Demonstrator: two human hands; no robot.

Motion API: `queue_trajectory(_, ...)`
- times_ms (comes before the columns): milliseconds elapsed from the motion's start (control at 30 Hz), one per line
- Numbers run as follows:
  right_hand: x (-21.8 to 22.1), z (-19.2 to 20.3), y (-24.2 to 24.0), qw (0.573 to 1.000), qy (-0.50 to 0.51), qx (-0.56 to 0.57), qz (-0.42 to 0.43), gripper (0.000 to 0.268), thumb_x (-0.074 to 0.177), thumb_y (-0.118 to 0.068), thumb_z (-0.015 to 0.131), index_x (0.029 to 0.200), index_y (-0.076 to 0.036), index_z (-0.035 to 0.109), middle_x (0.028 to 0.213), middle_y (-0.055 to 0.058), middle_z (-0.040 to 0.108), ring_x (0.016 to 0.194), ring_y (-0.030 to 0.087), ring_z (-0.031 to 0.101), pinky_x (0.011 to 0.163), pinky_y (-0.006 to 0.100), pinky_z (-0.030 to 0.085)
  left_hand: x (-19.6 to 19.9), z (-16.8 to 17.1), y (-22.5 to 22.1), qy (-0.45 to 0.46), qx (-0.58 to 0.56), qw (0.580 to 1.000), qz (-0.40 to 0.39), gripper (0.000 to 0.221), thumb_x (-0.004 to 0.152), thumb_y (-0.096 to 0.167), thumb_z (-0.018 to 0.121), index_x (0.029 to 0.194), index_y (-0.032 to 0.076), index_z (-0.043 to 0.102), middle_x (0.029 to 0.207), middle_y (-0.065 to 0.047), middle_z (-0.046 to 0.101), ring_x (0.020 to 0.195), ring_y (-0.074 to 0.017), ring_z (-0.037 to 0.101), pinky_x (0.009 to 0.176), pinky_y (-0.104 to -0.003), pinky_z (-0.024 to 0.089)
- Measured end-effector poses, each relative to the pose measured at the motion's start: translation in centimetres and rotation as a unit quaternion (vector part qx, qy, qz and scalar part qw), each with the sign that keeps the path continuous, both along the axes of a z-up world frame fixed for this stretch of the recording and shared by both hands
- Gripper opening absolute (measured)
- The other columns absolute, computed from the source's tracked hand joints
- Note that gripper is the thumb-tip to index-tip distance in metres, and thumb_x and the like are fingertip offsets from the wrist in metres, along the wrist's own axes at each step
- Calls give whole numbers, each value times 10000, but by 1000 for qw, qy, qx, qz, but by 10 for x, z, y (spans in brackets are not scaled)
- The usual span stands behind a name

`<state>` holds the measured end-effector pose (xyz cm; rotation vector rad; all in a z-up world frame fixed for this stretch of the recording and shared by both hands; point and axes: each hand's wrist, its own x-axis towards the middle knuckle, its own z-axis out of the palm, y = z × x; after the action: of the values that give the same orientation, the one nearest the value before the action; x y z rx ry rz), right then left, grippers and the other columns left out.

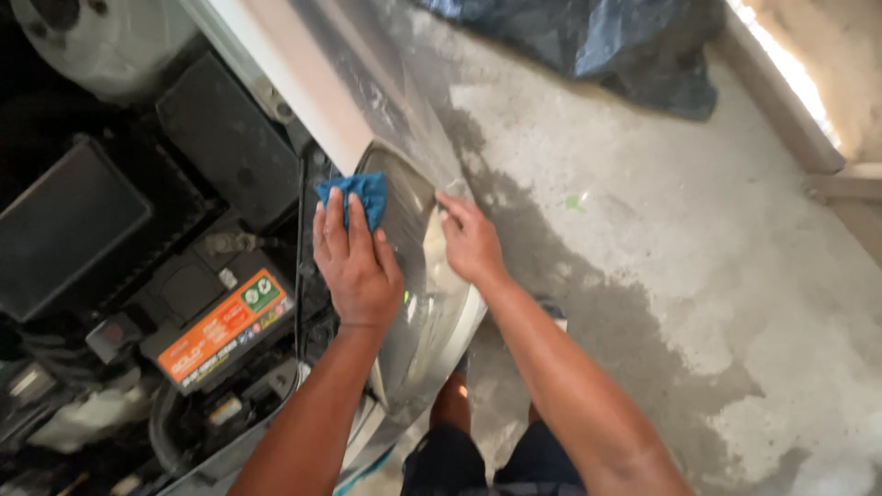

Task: Clean and restore a car headlight using a cloth and sandpaper with water.

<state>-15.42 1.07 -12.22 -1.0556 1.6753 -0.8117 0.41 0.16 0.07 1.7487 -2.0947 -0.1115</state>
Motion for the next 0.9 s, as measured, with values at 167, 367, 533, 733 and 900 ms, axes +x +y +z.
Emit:
queue_trajectory(167, -11, -17, 32, 1000, -14, -11, -4, 363, 986, -187, 595, 1341, -153, 659, 1313, 133, 675, 1201, 314, 665, 991, 353, 505, -3, 3, -3, -6, 12, 1000, 10, 512, 1017, 145, 581, 1483, -54, 506, 1591, -252, 407, 1467, -494, 384, 1227, -573, 320)
queue_trajectory(367, 0, 13, -13, 997, 3, -78, 12, 350, 997, -165, 591, 1337, -131, 662, 1334, 149, 680, 1233, 328, 649, 1028, 360, 502, -1, -2, -2, 0, -5, 1000, 3, 516, 1024, 142, 576, 1494, -55, 497, 1593, -251, 408, 1470, -497, 385, 1232, -572, 318)
queue_trajectory(533, -4, -5, 10, 997, -12, -80, 0, 367, 993, -137, 585, 1352, -134, 658, 1338, 153, 675, 1228, 317, 654, 1030, 354, 496, -5, 2, -7, 4, 2, 1000, 7, 515, 1022, 135, 590, 1493, -52, 503, 1593, -250, 412, 1470, -495, 386, 1232, -570, 321)
queue_trajectory(733, 5, 7, -9, 997, -15, -69, -11, 358, 997, -145, 602, 1350, -145, 663, 1322, 143, 687, 1215, 287, 669, 1032, 344, 499, -1, 1, -2, 9, 0, 1000, 2, 513, 1006, 132, 591, 1475, -59, 510, 1582, -251, 417, 1463, -494, 387, 1223, -572, 323)
queue_trajectory(900, 2, 4, 2, 993, -12, -117, -5, 367, 1003, -124, 591, 1362, -122, 665, 1339, 157, 671, 1253, 301, 642, 1050, 357, 481, -2, 0, -13, 12, -17, 1000, 0, 495, 1041, 131, 590, 1494, -51, 507, 1598, -247, 410, 1475, -496, 386, 1231, -566, 328)
